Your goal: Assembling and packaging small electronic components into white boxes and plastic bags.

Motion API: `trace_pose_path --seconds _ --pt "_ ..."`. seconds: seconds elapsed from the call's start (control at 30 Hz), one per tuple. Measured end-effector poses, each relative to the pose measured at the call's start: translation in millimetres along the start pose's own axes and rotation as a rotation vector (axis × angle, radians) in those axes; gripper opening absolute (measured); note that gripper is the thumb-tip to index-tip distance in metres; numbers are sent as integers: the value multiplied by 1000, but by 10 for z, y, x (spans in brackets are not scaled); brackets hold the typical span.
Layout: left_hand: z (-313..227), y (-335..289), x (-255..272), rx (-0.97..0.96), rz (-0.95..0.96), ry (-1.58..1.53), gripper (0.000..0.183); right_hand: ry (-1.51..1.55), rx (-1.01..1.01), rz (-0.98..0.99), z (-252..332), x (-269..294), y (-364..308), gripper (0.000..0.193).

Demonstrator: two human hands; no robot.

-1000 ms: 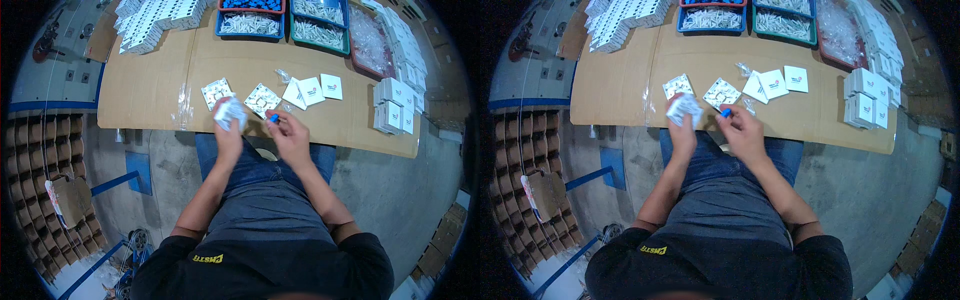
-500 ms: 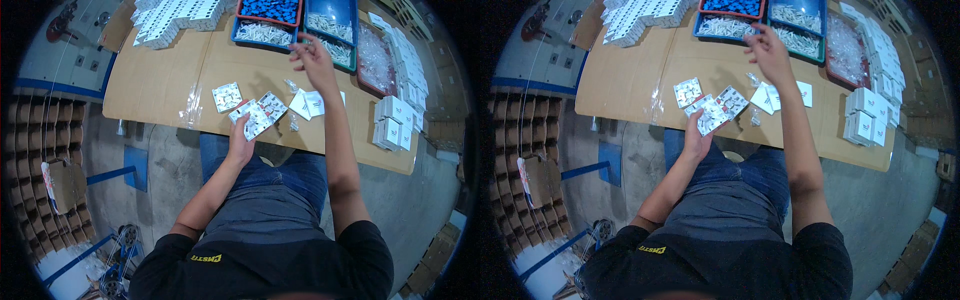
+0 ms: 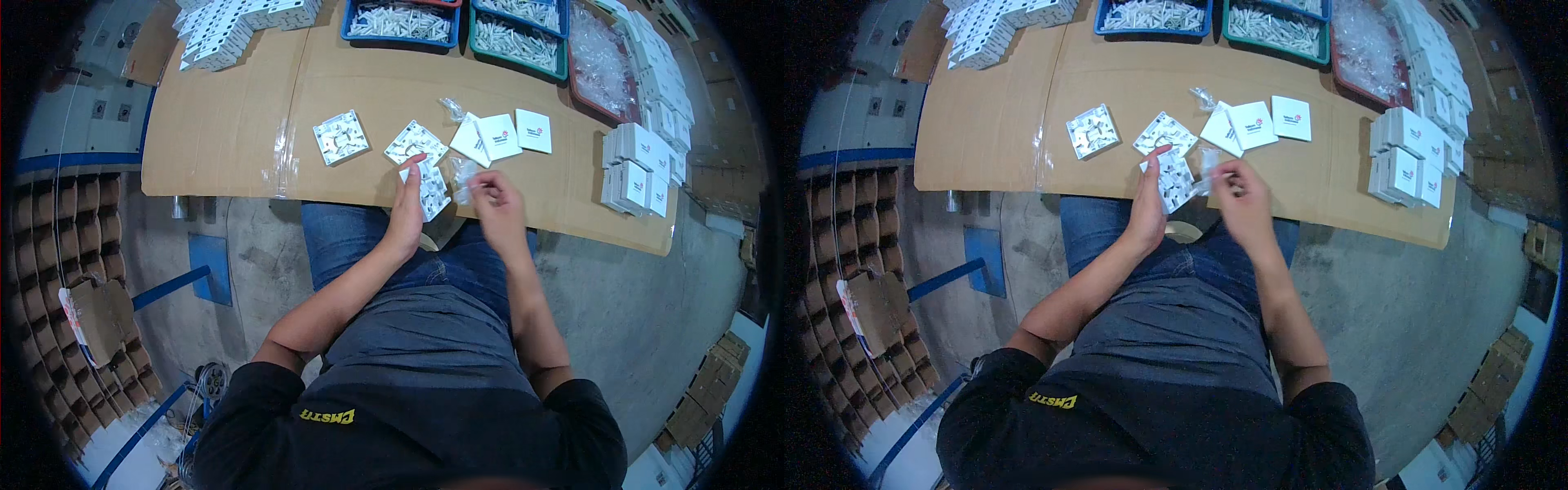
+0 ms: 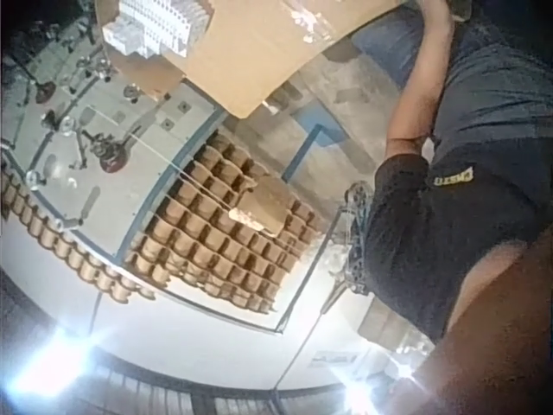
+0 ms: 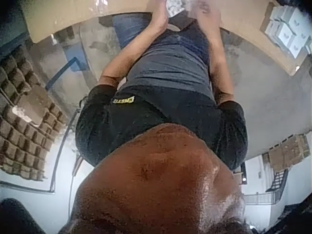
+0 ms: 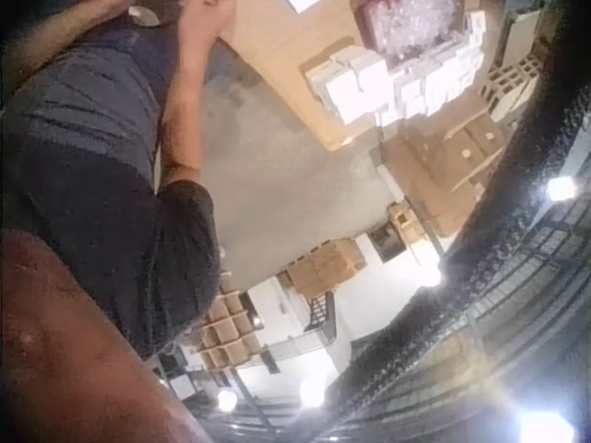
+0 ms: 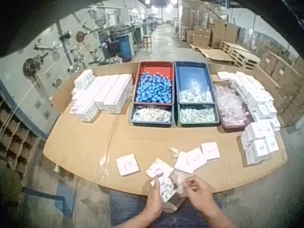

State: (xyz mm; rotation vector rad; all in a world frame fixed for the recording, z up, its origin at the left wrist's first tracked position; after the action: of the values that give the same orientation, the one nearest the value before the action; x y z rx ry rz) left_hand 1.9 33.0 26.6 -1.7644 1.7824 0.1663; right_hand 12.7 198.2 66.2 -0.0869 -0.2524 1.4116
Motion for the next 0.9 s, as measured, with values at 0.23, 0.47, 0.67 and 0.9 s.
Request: trace_pose_path --seconds 0.23,0.47,0.67,0.9 --pt "-281 -9 145 -4 -80 48 52 -249 -45 -220 -307 830 275 19" --pt "-213 -40 166 65 -18 -46 50 -339 46 87 174 150 118 40" --pt "-262 -90 30 80 -17 -279 44 80 -189 280 -76 -288 78 52" --pt "-177 -221 -144 222 116 132 39 653 -251 343 -225 -247 -5 57"
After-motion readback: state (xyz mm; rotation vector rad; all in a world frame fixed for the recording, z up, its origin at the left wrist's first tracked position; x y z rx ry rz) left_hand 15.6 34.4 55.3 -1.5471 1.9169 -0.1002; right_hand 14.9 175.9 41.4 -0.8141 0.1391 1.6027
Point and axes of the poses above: each hand's wrist, its own y-axis towards the middle knuckle, its own x-axis out of the back of the hand, z = x × y, the point moved 5 cm from there along y, towards the middle knuckle, and after that the axes turned 4 degrees about -x, right-handed, at the moved point
